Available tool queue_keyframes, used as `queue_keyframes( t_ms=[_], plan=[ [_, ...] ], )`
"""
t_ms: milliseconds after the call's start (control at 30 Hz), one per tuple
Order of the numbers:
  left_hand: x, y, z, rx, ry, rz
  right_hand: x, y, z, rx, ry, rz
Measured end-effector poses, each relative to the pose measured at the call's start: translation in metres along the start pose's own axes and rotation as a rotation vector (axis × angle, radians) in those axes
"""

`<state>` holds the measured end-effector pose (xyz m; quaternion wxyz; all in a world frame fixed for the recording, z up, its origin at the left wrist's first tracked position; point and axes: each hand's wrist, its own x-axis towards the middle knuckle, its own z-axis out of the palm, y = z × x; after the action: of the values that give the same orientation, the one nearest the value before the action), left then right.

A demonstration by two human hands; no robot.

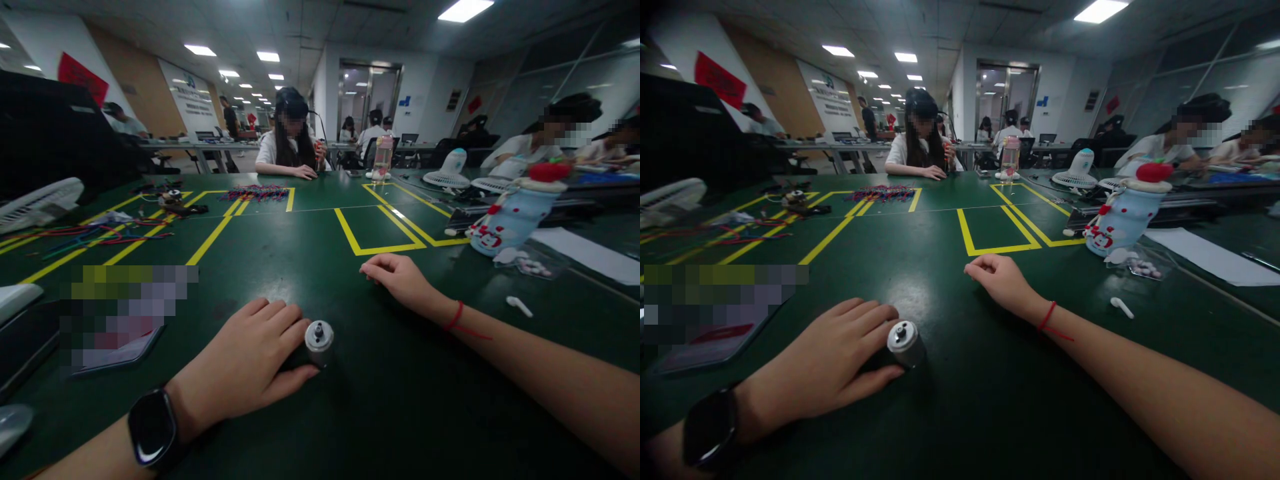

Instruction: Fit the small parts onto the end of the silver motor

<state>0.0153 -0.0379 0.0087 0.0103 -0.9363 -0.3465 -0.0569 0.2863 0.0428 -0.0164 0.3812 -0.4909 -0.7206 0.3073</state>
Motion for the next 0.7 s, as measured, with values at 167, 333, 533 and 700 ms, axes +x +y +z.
queue_keyframes(
  t_ms=[167,333,533,700],
  plan=[
    [-0.003,-0.002,-0.002,-0.121,0.013,-0.043,-0.003,-0.005,0.001,-0.113,-0.083,-0.044],
    [-0.004,0.0,0.001,-0.332,0.112,-0.084,-0.006,-0.013,0.003,-0.194,-0.115,-0.117],
    [0.001,0.002,0.005,-0.44,0.079,-0.073,-0.027,-0.045,0.019,-0.104,-0.19,-0.274],
    [0.004,-0.001,0.01,-0.454,0.092,-0.051,-0.046,-0.073,0.035,-0.032,-0.2,-0.406]
  ],
)
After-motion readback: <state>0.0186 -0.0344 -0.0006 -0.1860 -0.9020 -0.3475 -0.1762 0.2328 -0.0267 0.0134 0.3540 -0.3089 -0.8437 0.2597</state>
